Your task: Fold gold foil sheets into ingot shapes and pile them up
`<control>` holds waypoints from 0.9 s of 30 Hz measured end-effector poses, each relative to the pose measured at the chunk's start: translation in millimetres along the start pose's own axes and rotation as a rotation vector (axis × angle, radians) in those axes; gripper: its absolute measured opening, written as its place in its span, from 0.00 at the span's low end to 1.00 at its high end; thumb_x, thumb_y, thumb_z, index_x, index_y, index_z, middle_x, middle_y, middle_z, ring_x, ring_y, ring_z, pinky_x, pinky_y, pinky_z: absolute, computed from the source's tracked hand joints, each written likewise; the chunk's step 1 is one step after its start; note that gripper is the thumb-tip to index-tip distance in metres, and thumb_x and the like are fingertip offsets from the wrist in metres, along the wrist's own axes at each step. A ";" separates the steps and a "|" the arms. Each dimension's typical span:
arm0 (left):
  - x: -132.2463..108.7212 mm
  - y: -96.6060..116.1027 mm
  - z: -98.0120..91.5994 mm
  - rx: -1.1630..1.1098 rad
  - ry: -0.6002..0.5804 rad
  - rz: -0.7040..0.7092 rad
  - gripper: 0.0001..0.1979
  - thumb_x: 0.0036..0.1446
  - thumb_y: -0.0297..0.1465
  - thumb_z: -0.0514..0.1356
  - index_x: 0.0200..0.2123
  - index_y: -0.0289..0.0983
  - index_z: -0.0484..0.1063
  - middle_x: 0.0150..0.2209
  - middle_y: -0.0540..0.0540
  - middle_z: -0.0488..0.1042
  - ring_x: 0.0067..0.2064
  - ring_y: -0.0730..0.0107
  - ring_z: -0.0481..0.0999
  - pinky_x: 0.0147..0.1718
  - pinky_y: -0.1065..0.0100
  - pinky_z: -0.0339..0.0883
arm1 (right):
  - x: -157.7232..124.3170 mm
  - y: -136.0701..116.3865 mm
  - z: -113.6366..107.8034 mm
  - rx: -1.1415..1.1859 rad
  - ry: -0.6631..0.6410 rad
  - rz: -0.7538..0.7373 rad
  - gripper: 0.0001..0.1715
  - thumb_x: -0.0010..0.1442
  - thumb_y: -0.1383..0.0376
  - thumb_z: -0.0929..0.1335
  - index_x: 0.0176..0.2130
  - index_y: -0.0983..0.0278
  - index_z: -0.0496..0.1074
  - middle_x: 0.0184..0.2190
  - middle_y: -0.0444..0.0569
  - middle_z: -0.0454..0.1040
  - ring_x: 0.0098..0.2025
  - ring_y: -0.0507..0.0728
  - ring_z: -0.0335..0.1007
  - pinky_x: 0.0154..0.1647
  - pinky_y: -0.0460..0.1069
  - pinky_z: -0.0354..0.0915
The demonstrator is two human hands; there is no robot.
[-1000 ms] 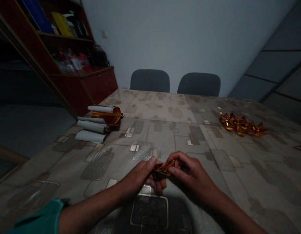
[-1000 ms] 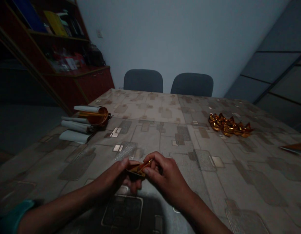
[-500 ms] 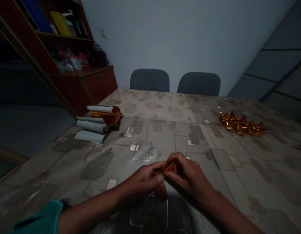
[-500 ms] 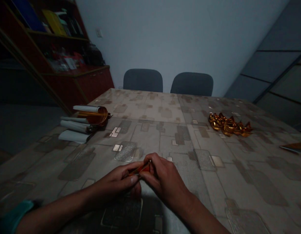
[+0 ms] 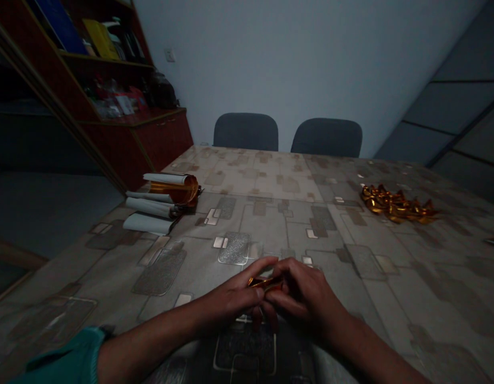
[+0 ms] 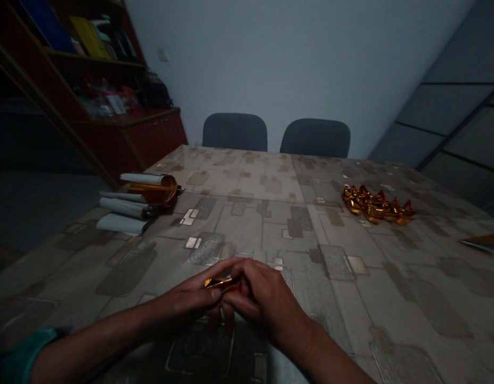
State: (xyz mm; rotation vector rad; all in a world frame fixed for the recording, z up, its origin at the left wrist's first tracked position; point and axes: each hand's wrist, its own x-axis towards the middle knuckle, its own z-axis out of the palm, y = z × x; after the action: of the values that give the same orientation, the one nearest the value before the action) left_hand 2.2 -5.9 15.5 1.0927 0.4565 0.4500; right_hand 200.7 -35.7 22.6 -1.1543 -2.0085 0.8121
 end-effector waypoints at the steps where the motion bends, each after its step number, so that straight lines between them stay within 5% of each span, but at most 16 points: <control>1: -0.4 -0.4 -0.7 -0.011 -0.005 -0.007 0.38 0.58 0.43 0.62 0.67 0.43 0.51 0.49 0.39 0.73 0.37 0.64 0.80 0.28 0.71 0.65 | 0.0 -0.2 0.6 0.039 -0.009 0.043 0.08 0.59 0.63 0.71 0.40 0.60 0.70 0.25 0.41 0.71 0.25 0.53 0.66 0.27 0.48 0.59; 4: -1.4 -2.1 -2.0 -0.063 -0.029 -0.035 0.40 0.56 0.42 0.64 0.68 0.43 0.51 0.49 0.39 0.73 0.40 0.62 0.79 0.31 0.70 0.65 | 1.2 -0.9 2.5 0.124 -0.025 0.136 0.14 0.55 0.65 0.73 0.42 0.60 0.70 0.22 0.38 0.69 0.23 0.52 0.64 0.23 0.47 0.55; 13: -4.2 -5.0 -0.4 -0.323 0.075 -0.103 0.48 0.55 0.36 0.68 0.70 0.45 0.41 0.56 0.36 0.68 0.44 0.61 0.79 0.43 0.60 0.68 | 3.9 -0.2 8.9 0.018 -0.006 0.025 0.03 0.56 0.67 0.71 0.33 0.60 0.71 0.28 0.44 0.75 0.27 0.53 0.66 0.29 0.49 0.60; 17: -3.4 3.7 3.6 -0.322 0.173 -0.025 0.35 0.55 0.34 0.69 0.62 0.45 0.57 0.56 0.39 0.69 0.45 0.60 0.80 0.48 0.55 0.69 | 6.1 -5.8 2.1 0.050 0.115 0.094 0.02 0.57 0.66 0.69 0.35 0.60 0.71 0.29 0.44 0.77 0.27 0.53 0.69 0.29 0.48 0.62; 21: -0.3 5.4 5.2 -0.242 0.378 0.053 0.16 0.54 0.33 0.70 0.41 0.35 0.69 0.38 0.45 0.77 0.38 0.68 0.80 0.41 0.66 0.72 | 6.6 -10.7 -2.1 0.071 0.250 0.198 0.04 0.56 0.63 0.69 0.32 0.61 0.69 0.22 0.41 0.71 0.22 0.51 0.63 0.22 0.46 0.57; 27: 1.7 1.3 9.0 -0.273 0.434 0.002 0.16 0.52 0.36 0.71 0.37 0.32 0.72 0.30 0.46 0.77 0.31 0.74 0.76 0.35 0.72 0.70 | 7.0 -13.9 5.6 0.035 0.275 0.152 0.06 0.56 0.64 0.69 0.31 0.60 0.65 0.20 0.39 0.67 0.19 0.50 0.60 0.19 0.46 0.54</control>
State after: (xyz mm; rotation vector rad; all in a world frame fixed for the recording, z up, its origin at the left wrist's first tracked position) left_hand 8.5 -11.0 20.0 0.7292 0.7509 0.7335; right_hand 187.0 -36.3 31.9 -1.3327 -1.6920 0.7163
